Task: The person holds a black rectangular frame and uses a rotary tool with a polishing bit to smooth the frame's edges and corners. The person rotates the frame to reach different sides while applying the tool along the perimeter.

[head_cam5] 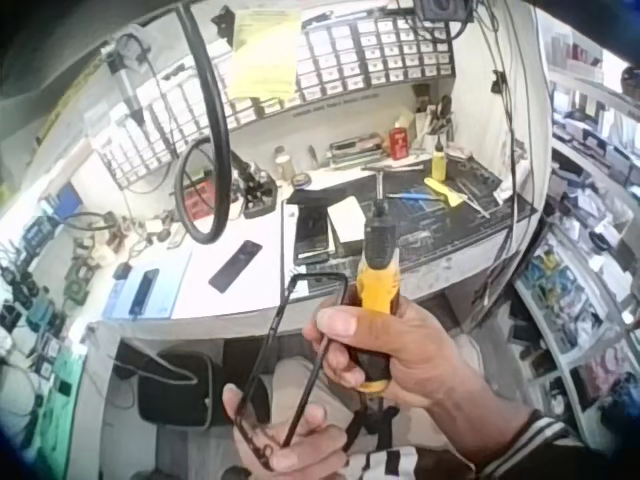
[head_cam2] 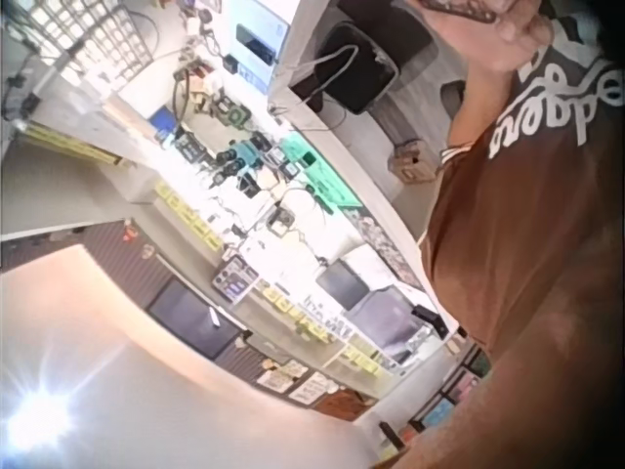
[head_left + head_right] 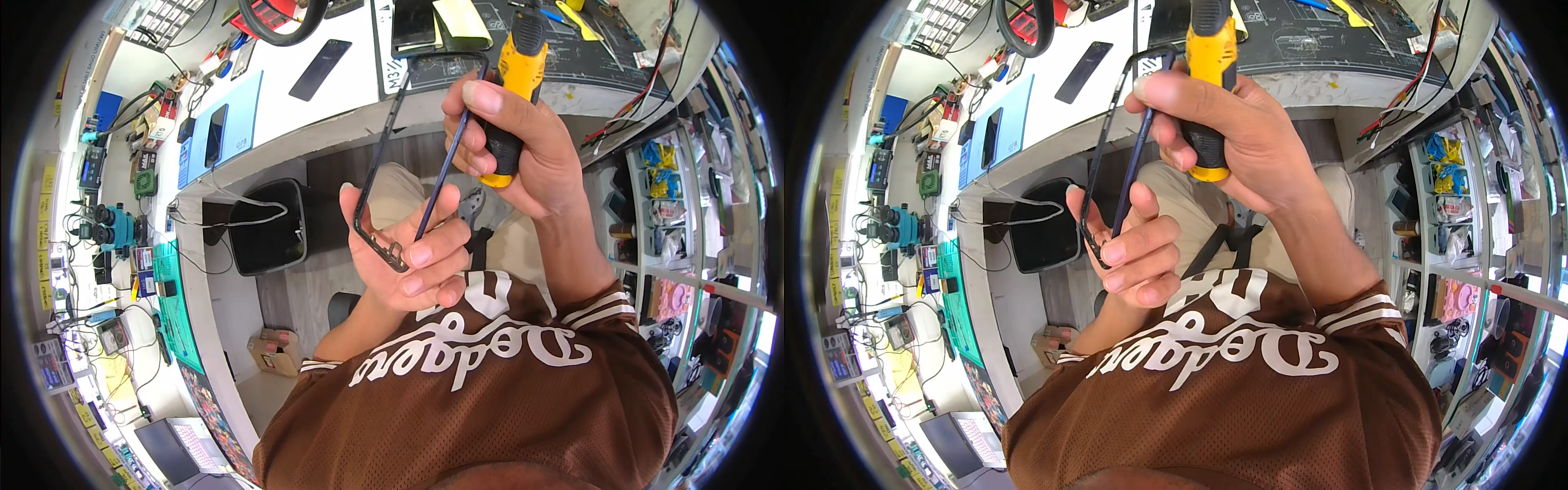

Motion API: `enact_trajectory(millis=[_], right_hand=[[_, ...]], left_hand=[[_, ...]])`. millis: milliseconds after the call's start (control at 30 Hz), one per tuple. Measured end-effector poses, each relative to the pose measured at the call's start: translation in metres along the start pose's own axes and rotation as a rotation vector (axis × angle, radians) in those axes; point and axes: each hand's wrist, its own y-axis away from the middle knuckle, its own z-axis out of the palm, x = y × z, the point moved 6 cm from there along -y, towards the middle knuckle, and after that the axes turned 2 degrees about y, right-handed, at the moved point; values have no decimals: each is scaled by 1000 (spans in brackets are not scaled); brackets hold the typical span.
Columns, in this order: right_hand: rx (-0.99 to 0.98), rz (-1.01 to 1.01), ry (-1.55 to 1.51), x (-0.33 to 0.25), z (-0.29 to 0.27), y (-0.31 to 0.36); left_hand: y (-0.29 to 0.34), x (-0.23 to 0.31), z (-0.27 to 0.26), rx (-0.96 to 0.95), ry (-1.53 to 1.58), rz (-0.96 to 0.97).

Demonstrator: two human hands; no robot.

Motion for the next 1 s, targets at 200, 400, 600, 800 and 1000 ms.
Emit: enact_trajectory(millis=[200,400,600,800,1000], right_hand=[[201,-45,85,7,-11,6],[308,-50,168,8,-41,25],[373,-58,197,22,-62,42],[392,-21,179,36,-66,54],[440,21,142,50,-84,55]], left_hand=[[16,18,5,313,-691,-19],[20,21,-2,594,-1226,1],[1,22,-25,821,-1242,58],[-1,23,-40,926,-1086,122],[6,26,-50,915,-991,177]])
